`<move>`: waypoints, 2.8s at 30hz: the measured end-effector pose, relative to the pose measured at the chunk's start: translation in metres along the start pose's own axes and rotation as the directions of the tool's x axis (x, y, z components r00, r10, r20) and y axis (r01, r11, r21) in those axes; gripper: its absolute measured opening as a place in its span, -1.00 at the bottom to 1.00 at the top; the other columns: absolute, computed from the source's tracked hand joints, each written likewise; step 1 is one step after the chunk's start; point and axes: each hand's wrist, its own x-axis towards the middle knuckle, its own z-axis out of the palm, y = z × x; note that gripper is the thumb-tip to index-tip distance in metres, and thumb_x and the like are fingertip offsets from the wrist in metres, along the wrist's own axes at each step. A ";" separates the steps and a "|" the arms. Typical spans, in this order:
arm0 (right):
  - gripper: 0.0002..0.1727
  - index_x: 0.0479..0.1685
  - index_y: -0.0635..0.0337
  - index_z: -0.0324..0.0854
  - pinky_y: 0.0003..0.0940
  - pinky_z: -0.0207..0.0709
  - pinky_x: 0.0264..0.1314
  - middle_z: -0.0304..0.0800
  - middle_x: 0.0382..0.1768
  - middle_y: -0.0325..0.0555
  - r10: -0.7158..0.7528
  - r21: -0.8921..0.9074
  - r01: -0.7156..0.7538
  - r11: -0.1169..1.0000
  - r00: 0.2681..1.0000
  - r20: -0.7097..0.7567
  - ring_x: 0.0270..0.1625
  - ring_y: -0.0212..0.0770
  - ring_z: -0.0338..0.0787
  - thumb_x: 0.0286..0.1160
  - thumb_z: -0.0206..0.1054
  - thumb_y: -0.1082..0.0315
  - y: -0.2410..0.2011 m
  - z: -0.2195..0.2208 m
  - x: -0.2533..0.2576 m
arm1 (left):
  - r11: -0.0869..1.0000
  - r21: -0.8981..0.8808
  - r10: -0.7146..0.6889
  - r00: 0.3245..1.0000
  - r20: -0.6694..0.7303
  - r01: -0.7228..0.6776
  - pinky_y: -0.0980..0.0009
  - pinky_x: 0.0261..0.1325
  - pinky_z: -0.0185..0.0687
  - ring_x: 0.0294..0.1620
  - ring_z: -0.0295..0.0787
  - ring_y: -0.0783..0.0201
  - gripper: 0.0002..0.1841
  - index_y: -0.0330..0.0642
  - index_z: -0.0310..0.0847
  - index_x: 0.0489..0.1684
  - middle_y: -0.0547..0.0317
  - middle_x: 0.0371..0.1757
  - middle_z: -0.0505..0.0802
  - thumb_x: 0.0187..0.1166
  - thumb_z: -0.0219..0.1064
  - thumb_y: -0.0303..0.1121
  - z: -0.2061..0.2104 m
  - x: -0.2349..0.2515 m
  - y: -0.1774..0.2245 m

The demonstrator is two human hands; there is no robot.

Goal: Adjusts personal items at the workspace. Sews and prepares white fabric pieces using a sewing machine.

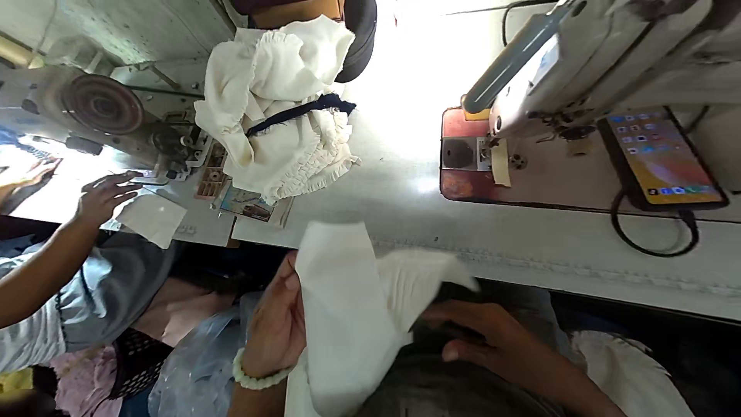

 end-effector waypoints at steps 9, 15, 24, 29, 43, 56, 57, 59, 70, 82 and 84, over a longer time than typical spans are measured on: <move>-0.52 0.30 0.11 0.66 -0.83 0.31 -0.61 0.88 -0.08 -0.55 0.455 0.463 -0.265 0.846 0.811 -0.367 -0.54 -0.80 0.52 0.83 0.03 -0.04 -0.016 -0.041 0.027 | 0.839 -0.519 0.121 0.986 -0.114 -0.163 0.31 0.07 0.84 -0.02 0.90 0.35 -0.54 -0.02 0.78 -0.16 0.21 -0.15 0.94 0.79 -0.16 -0.22 0.048 0.122 -0.040; -0.68 0.22 0.19 0.71 -0.74 0.35 -0.64 0.83 -0.27 -0.37 0.609 0.619 -0.304 0.724 0.703 -0.368 -0.63 -0.64 0.50 0.50 0.39 0.43 -0.009 -0.045 0.037 | 0.816 -0.562 0.000 0.973 -0.229 -0.133 0.28 -0.19 0.87 -0.25 0.94 0.28 -0.53 -0.02 0.76 -0.54 0.16 -0.38 0.94 0.64 -0.11 -0.26 0.024 0.103 -0.087; -0.84 -0.03 0.23 0.73 -0.87 0.37 -0.47 0.82 -0.19 -0.40 0.159 0.066 -0.161 0.985 0.676 -0.720 -0.48 -0.78 0.51 0.54 0.32 0.43 -0.009 -0.079 0.041 | 0.972 0.166 -0.119 0.962 -0.246 0.163 0.44 -0.09 0.84 -0.11 0.92 0.41 -0.79 0.20 0.86 -0.22 0.32 -0.08 0.97 0.61 0.26 -0.11 -0.028 0.014 -0.057; -0.87 -0.09 0.25 0.75 -0.87 0.42 -0.42 0.77 -0.30 -0.38 0.036 -0.001 -0.050 0.999 0.735 -0.677 -0.45 -0.77 0.54 0.57 0.32 0.41 -0.024 -0.082 0.061 | 0.666 0.699 0.383 0.924 -0.018 -0.262 0.49 0.23 0.69 0.16 0.77 0.52 -0.81 0.17 0.55 0.20 0.59 0.13 0.82 0.74 0.24 -0.16 -0.005 0.048 -0.016; -0.77 0.01 0.26 0.75 -0.55 0.71 -0.18 0.90 -0.22 -0.19 0.353 0.003 -0.441 0.897 0.714 -0.605 -0.25 -0.47 0.84 0.69 0.25 0.32 -0.014 -0.096 0.003 | 0.729 0.663 0.198 0.980 0.035 -0.171 0.62 0.07 0.71 -0.11 0.75 0.69 -0.77 -0.41 0.58 0.13 0.40 -0.13 0.82 0.72 0.12 -0.46 0.060 0.128 -0.079; -0.61 0.31 0.30 0.71 -0.05 0.72 0.03 0.85 0.01 0.15 0.242 -0.244 -0.464 0.852 0.762 -0.601 -0.12 0.03 0.85 0.49 0.38 0.48 0.015 -0.068 0.044 | 0.847 0.480 -0.094 0.827 0.555 -0.227 0.33 0.38 0.71 0.17 0.86 0.40 -0.41 0.04 0.85 0.03 0.33 0.03 0.95 0.79 -0.08 0.21 0.027 0.100 -0.040; -0.61 0.30 0.29 0.71 -0.11 0.72 0.01 0.86 -0.03 0.13 0.211 -0.237 -0.438 0.867 0.755 -0.622 -0.15 -0.02 0.84 0.47 0.40 0.48 0.017 -0.068 0.046 | 0.729 0.631 -0.095 0.874 0.477 -0.265 0.36 0.34 0.71 0.20 0.83 0.39 -0.53 -0.09 0.80 0.10 0.25 0.11 0.91 0.78 0.10 0.07 0.037 0.100 -0.051; -0.62 0.28 0.26 0.73 -0.23 0.72 -0.01 0.86 -0.08 0.07 0.163 -0.234 -0.401 0.885 0.740 -0.652 -0.16 -0.11 0.83 0.47 0.43 0.43 0.019 -0.069 0.047 | 0.408 0.850 -0.072 0.916 0.394 -0.333 0.27 0.30 0.70 0.24 0.78 0.19 -0.52 -0.30 0.71 0.27 -0.03 0.24 0.83 0.56 0.40 -0.10 0.056 0.102 -0.078; -0.70 0.18 0.29 0.75 -0.69 0.61 -0.02 0.88 -0.07 -0.05 0.137 -0.117 -0.296 0.948 0.712 -0.689 -0.10 -0.48 0.79 0.53 0.39 0.41 0.010 -0.082 0.036 | 0.136 0.925 0.240 0.918 0.316 -0.354 0.46 -0.21 0.77 -0.29 0.83 0.29 -0.80 -0.34 0.80 -0.10 -0.02 -0.17 0.86 0.50 0.34 -0.41 0.057 0.109 -0.097; -0.77 0.04 0.23 0.82 -0.83 0.50 -0.24 0.83 -0.18 -0.16 -0.152 -0.368 -0.163 0.915 0.706 -0.692 -0.29 -0.63 0.65 0.58 0.31 0.39 -0.025 -0.103 0.017 | 0.853 0.435 0.165 0.940 0.298 -0.288 0.66 0.10 0.65 0.06 0.73 0.64 -0.87 0.25 0.82 -0.14 0.63 0.00 0.84 0.64 0.34 -0.09 0.044 0.103 -0.047; -0.80 -0.08 0.22 0.83 -0.86 0.46 -0.22 0.78 -0.16 -0.13 -0.212 -0.414 -0.138 0.900 0.690 -0.692 -0.29 -0.65 0.61 0.58 0.29 0.39 -0.033 -0.106 0.018 | 0.912 0.324 0.089 0.891 0.446 -0.253 0.68 0.15 0.62 0.11 0.72 0.66 -0.84 0.28 0.83 -0.07 0.64 0.03 0.83 0.65 0.33 -0.06 0.041 0.098 -0.036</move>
